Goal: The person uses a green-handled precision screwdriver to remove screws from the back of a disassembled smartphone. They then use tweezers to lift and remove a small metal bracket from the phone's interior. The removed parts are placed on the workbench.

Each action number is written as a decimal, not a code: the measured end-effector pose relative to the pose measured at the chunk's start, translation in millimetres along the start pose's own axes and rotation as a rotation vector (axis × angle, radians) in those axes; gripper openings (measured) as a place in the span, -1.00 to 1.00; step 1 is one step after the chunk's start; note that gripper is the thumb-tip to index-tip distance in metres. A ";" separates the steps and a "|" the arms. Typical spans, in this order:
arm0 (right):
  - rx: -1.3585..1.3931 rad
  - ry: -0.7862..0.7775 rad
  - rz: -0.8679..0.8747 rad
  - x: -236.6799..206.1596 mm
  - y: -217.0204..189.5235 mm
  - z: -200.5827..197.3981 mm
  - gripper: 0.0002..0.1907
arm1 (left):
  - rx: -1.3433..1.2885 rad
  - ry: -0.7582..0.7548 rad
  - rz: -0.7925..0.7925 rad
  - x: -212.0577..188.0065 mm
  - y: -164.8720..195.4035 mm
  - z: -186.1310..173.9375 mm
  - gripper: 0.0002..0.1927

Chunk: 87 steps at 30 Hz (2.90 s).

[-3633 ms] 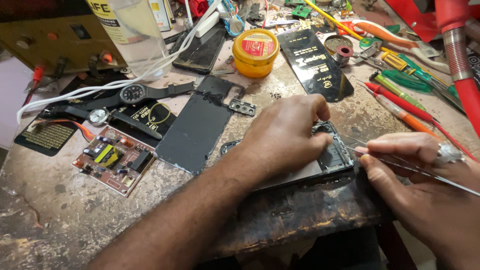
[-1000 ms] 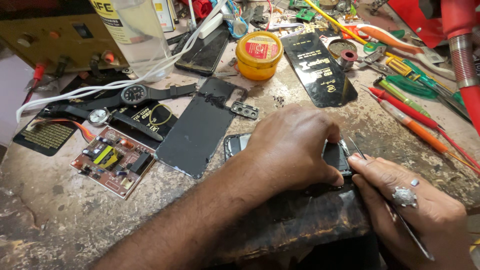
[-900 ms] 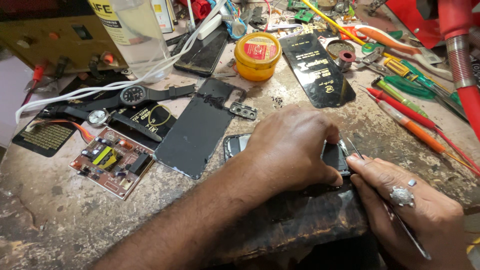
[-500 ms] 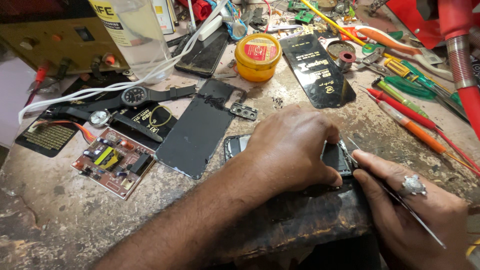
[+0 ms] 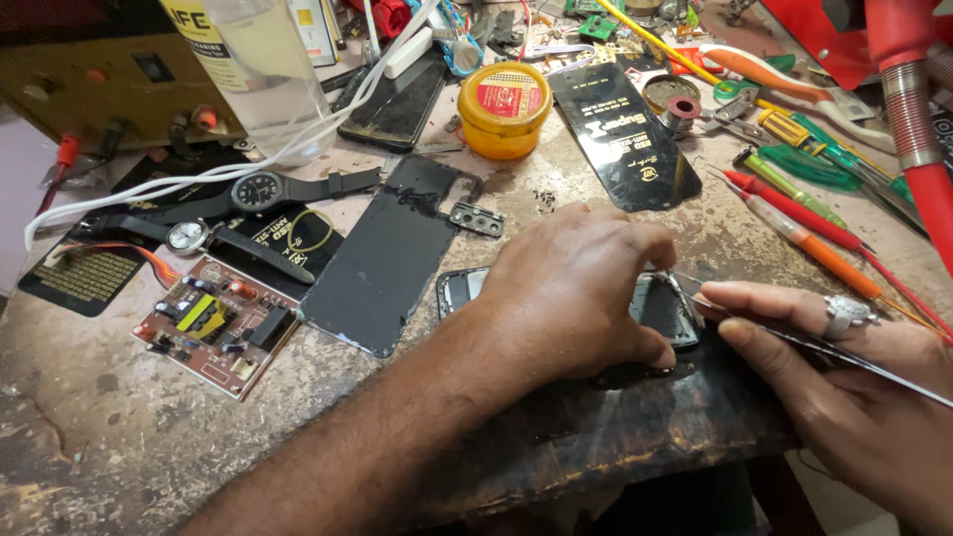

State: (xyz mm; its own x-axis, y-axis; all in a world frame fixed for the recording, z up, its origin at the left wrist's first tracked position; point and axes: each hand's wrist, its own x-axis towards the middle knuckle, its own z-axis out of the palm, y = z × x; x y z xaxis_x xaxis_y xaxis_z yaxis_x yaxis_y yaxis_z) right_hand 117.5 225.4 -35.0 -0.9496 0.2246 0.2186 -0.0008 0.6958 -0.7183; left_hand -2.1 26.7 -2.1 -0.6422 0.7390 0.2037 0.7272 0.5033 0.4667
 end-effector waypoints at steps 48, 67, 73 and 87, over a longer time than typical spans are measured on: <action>-0.122 -0.003 -0.144 5.4 -0.3 8.5 -0.77 | 0.005 0.042 -0.031 0.9 -10.7 4.4 -0.31; -0.259 0.047 -0.393 0.4 -14.3 9.9 -0.72 | -0.061 0.049 0.009 2.7 -14.5 6.1 -0.30; -0.400 0.132 -0.529 -13.4 -30.6 20.2 -0.66 | -0.048 0.052 -0.003 3.6 -13.8 8.5 -0.34; -0.510 0.072 -0.557 -16.2 -13.9 14.8 -0.55 | -0.031 0.110 0.054 2.8 -13.0 12.2 -0.35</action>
State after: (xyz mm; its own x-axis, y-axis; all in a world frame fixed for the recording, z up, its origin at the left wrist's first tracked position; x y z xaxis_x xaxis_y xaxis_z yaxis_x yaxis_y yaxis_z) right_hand 128.2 202.0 -38.4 -0.8285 -0.2201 0.5149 -0.3124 0.9448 -0.0989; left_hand -10.4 27.7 -18.1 -0.6264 0.7102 0.3212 0.7545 0.4488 0.4789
